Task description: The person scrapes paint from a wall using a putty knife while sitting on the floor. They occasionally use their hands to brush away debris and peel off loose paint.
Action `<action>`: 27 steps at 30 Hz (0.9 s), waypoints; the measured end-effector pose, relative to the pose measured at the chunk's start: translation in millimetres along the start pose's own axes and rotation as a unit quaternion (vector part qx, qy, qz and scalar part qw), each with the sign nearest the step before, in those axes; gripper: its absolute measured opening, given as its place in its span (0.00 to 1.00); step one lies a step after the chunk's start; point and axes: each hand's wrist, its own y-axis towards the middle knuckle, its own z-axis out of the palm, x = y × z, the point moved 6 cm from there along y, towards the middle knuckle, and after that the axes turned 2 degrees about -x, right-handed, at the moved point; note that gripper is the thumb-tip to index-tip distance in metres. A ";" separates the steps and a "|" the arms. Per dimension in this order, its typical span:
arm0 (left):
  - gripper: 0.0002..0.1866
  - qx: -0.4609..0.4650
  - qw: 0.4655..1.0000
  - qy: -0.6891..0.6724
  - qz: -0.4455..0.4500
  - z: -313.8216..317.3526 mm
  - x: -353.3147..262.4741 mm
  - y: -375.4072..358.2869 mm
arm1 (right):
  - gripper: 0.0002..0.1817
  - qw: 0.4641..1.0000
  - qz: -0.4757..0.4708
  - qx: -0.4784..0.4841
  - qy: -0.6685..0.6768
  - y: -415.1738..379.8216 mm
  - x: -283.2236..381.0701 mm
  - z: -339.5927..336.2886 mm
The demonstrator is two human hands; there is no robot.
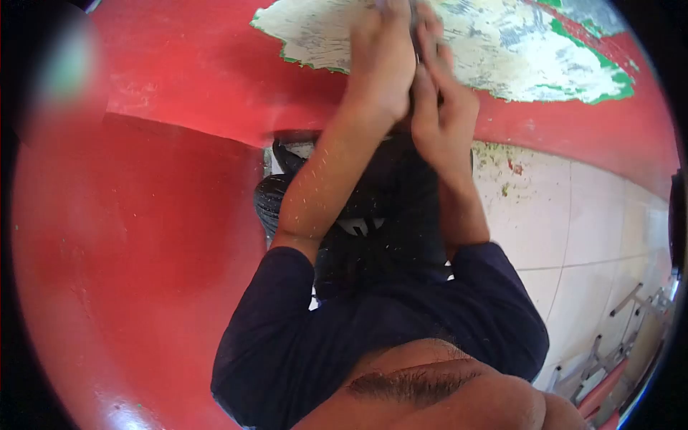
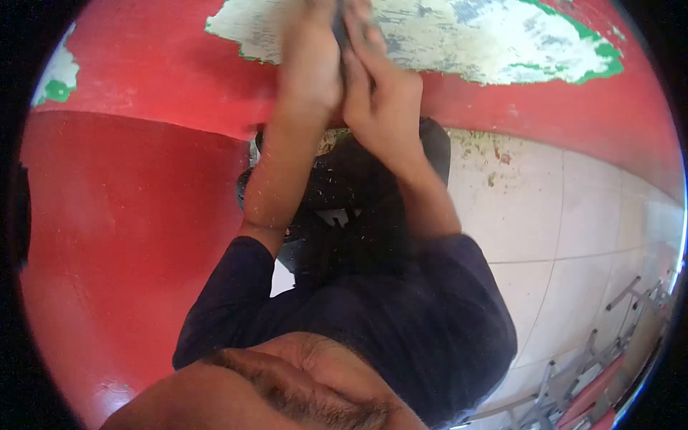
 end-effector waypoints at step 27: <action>0.19 -0.047 0.990 -0.119 -0.057 -27.0 17.2 -4.9 | 0.18 0.995 -0.003 0.045 -0.085 -1.0 11.7 6.7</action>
